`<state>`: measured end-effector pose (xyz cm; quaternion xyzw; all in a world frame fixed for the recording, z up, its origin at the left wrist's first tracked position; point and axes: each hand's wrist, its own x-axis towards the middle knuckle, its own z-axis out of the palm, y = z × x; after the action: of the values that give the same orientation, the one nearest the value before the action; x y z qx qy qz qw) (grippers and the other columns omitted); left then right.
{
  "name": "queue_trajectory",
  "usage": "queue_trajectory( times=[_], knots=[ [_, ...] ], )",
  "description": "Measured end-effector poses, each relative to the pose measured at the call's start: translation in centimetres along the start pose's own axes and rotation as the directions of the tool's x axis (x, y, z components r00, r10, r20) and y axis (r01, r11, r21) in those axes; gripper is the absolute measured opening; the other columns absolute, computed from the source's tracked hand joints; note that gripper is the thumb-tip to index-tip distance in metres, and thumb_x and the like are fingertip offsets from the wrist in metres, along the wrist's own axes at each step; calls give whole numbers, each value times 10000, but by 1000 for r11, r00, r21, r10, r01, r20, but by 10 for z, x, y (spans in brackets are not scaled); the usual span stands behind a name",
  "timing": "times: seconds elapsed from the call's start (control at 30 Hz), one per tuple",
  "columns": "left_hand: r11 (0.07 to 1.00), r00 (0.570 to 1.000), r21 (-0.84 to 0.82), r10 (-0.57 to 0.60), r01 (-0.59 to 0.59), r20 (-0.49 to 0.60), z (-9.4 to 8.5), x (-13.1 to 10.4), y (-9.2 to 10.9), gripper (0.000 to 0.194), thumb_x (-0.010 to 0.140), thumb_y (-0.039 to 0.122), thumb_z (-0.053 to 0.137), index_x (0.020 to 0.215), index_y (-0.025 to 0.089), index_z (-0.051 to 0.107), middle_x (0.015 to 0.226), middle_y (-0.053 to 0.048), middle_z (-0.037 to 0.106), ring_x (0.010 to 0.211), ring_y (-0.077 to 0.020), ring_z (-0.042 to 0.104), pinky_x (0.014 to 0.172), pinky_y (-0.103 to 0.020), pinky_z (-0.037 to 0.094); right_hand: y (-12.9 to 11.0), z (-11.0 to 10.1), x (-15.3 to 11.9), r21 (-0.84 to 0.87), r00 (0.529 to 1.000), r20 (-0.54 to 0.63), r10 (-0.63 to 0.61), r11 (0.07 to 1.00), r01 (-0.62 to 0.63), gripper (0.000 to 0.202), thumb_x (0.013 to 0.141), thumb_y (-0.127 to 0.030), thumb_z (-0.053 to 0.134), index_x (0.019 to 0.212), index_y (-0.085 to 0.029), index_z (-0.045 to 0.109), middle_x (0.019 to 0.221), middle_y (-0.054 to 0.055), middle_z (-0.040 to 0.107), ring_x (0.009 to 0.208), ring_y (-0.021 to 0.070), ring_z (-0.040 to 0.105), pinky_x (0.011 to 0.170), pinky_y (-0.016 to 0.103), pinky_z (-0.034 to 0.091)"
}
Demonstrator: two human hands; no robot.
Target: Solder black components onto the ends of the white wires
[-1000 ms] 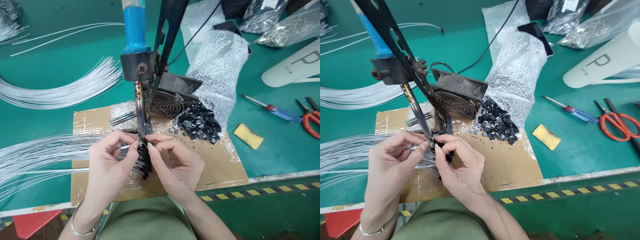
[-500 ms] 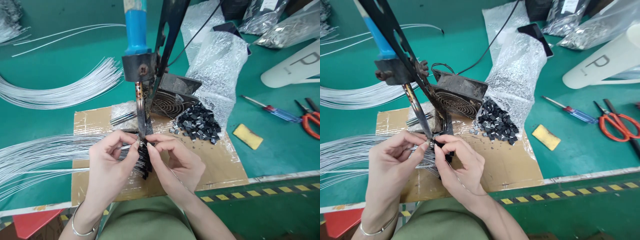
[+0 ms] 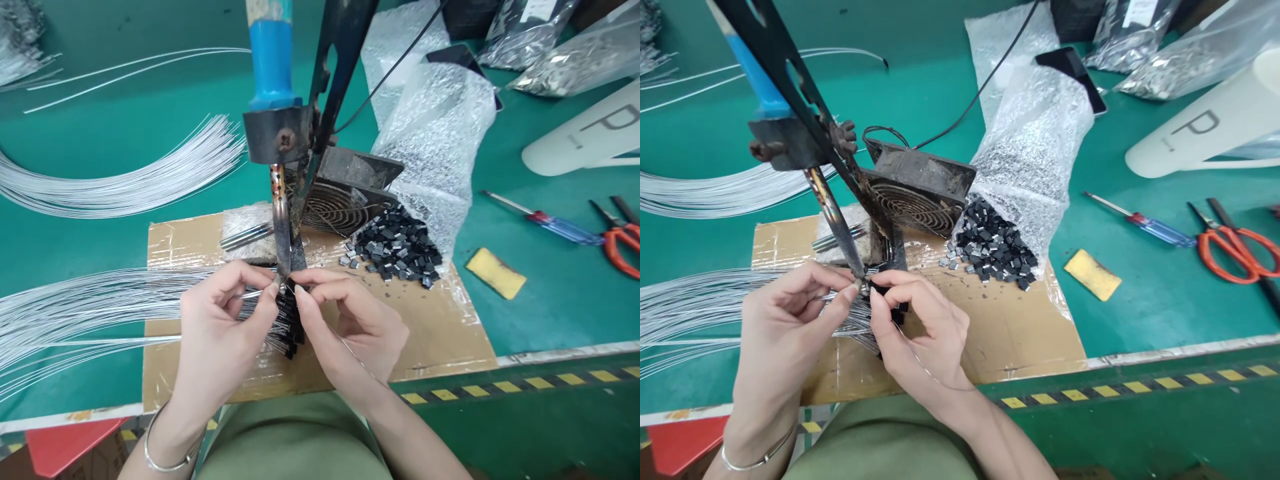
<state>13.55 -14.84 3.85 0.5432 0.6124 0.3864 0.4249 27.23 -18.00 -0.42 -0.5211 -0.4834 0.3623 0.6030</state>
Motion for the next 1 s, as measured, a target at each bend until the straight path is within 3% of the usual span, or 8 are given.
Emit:
queue_trajectory(
  times=[0.3,0.5,1.0],
  knots=[
    [998,996,13,-60,61,-60,3,-4,2,85,805,177,772,739,202,723,806,-19,759,764,-167,689,588,-230,505,0,1,1,-46,1000,-5,-19,999,19,165,928,-97,708,836,-234,708,994,46,809,911,201,774,850,347,613],
    [996,992,-12,-92,92,-83,5,-6,5,100,807,175,767,731,207,712,814,-7,766,783,-157,697,644,-225,526,0,0,1,-26,1000,-9,-24,999,23,179,913,-67,717,844,-233,714,996,36,804,923,189,769,865,337,606],
    [997,994,12,-69,70,-89,5,-7,6,101,818,180,762,736,216,714,832,-10,777,773,-165,700,613,-254,497,0,3,1,-37,999,-22,-38,999,38,176,913,-76,720,838,-236,715,989,39,805,916,194,770,855,342,611]
  ],
)
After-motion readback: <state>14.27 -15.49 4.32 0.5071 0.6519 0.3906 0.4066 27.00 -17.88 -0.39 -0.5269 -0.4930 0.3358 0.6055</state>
